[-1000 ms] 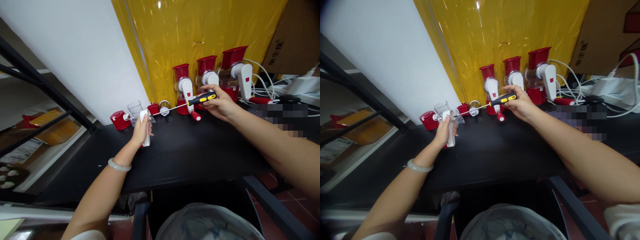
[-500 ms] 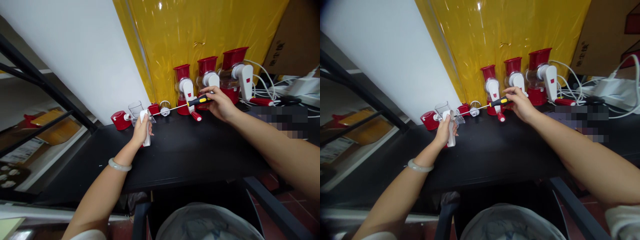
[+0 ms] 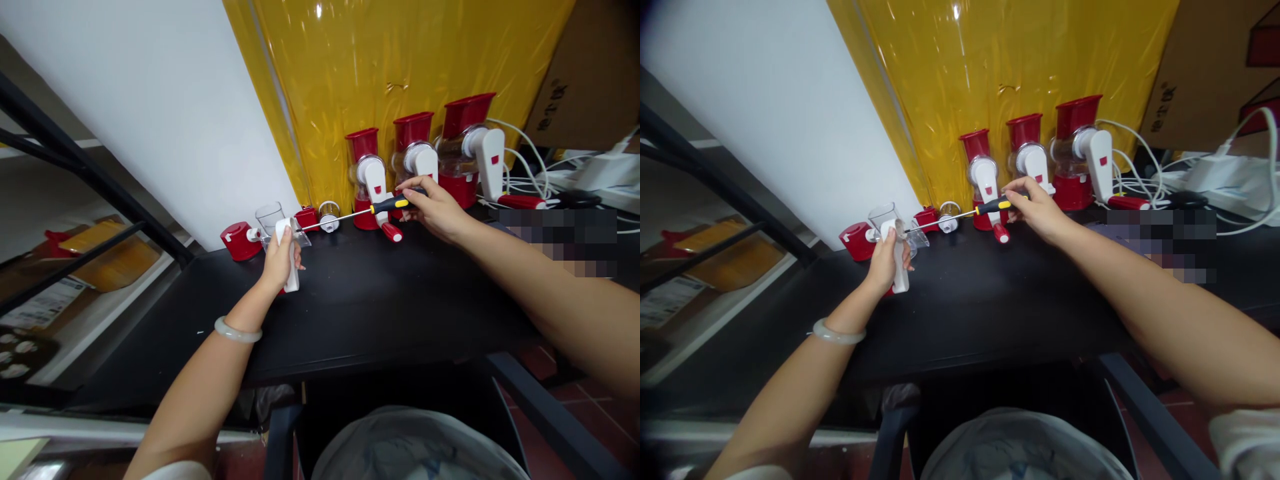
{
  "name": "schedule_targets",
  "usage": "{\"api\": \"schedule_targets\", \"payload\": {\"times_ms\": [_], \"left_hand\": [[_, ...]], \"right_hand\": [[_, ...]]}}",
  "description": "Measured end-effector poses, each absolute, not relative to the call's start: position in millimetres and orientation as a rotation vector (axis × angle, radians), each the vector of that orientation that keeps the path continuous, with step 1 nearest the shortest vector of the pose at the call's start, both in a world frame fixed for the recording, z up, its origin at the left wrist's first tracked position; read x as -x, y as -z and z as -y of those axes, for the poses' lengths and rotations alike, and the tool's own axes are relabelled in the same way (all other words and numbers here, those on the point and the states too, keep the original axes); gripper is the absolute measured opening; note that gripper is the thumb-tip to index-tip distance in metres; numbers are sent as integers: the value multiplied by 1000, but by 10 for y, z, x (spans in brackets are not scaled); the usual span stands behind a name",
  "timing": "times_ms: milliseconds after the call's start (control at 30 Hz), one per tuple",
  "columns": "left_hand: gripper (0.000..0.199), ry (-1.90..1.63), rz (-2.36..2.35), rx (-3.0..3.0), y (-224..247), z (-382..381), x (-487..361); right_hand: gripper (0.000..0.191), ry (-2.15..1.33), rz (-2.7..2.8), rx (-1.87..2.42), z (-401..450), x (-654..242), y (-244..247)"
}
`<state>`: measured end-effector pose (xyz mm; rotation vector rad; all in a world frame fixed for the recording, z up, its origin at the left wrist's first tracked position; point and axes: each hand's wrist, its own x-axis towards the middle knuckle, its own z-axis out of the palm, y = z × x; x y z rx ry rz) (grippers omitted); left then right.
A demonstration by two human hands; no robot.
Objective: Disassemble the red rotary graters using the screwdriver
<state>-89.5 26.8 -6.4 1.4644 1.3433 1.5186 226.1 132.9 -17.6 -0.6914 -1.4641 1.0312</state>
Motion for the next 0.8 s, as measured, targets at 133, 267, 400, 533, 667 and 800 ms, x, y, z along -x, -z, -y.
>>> {"api": "schedule_targets", "payload": {"times_ms": [133,267,400,533,667,800], "left_hand": [[62,-1522,-1340,-1463,63,-265,889],[63,-1509,-1342,-1459,60,-259,888],[62,-1495,-1337,-1471,74,-262,893],[61,-1501,-1333,-1470,85,-266,894],[62,-1508,-1331,-1471,83,-262,893],[61,-1508,-1328,-1463,85,-257,890]], "right_hand": [[26,-1058,1439,670,-1266,-2248,127],[30,-1071,1446,656,-1209,-2239,85],[34,-1073,1464,657,-1198,-2248,67],[34,-1054,1464,657,-1215,-2259,77],[33,-1059,1435,692,-1236,-2257,109],[34,-1060,1428,717,-1245,-2256,126]]}}
